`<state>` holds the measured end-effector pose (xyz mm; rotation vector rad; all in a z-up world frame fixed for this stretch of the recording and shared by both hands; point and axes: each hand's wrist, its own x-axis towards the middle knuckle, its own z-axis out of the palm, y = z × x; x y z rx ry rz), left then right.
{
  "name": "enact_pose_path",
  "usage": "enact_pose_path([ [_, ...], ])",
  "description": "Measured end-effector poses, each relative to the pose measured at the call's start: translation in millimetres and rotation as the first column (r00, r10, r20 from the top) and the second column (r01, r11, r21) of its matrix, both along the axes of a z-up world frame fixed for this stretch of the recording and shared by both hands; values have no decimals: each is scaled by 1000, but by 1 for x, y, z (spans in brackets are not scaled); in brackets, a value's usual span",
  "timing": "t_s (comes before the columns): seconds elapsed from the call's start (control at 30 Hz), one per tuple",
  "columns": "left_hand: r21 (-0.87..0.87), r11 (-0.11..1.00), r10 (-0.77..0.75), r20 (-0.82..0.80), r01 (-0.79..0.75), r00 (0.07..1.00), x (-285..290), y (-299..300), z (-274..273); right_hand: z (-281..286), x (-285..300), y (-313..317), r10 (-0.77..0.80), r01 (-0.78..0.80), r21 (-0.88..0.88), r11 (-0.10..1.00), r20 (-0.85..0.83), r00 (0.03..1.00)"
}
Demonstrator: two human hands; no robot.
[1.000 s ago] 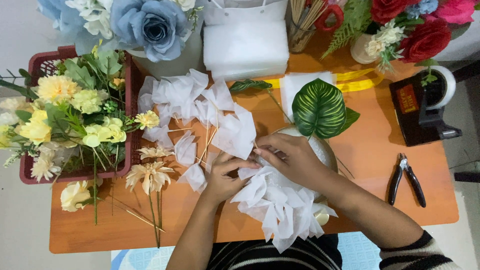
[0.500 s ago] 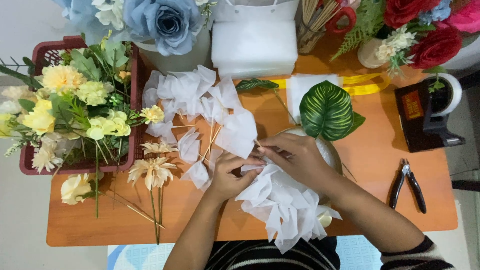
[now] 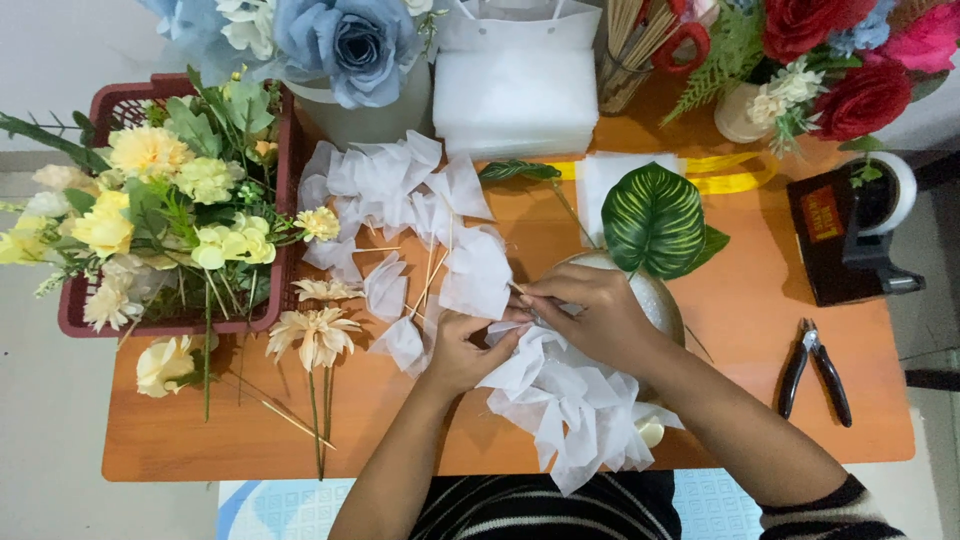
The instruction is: The person arranges small pieces of white tissue paper around a round floral foam base. They fold and place the paper pieces by hand to create a decorative layer, occasionally adjusting the arrangement. The workspace includes various artificial flowers and crafting tools.
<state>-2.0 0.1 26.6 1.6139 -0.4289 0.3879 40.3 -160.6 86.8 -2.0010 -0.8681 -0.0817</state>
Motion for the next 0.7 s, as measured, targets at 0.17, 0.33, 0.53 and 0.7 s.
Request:
enact_pose_path([
  [0.17, -290, 952, 7, -301, -99, 953, 0, 15, -59, -1, -2, 0, -4, 4, -12, 1000, 24, 1000],
  [0.33, -247, 941, 88, -484, -232, 870, 18, 21, -68, -7, -2, -1, 6, -6, -1, 1000, 39, 999],
  [0.53, -234, 952, 79, -436, -197, 897, 32, 10, -50, -7, -3, -3, -10, 11, -7, 1000, 61, 998],
  [0.7, -210, 964, 67, -399, -163, 914, 30, 5, -42, -24, 0, -8, -8, 10, -30, 1000, 71, 997],
])
